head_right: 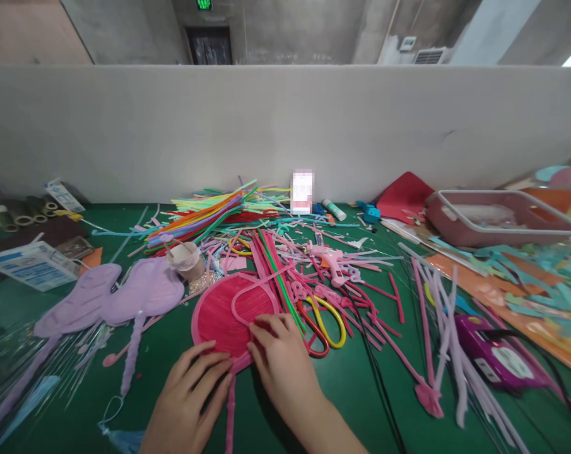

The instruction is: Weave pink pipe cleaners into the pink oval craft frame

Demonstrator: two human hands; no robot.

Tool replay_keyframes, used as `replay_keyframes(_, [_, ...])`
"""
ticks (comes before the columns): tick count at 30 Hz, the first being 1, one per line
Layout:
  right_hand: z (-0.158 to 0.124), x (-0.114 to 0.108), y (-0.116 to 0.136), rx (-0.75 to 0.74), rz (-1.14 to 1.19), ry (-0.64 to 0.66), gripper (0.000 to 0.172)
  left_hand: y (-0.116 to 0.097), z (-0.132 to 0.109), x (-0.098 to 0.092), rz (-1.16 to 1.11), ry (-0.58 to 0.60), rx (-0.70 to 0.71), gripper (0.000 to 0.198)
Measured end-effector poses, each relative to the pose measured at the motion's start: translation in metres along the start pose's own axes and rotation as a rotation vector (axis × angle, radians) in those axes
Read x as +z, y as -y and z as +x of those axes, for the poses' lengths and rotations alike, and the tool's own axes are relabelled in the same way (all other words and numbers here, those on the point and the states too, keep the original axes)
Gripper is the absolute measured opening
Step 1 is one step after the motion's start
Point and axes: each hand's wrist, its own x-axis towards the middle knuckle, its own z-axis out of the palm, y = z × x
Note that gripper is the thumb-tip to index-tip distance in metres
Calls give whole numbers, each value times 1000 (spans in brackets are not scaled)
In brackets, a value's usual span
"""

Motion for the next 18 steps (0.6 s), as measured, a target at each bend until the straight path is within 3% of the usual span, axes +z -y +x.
replay_keyframes(6, [-1, 1, -1, -40, -49, -5, 25, 1, -3, -2, 58, -25, 35, 24])
replay_keyframes(13, [-1, 2, -1, -84, -170, 12, 26, 10, -6, -1, 163, 29, 203, 26])
replay_keyframes(18, [-2, 3, -1, -137, -324, 29, 26, 8, -7, 0, 210, 10, 213, 28])
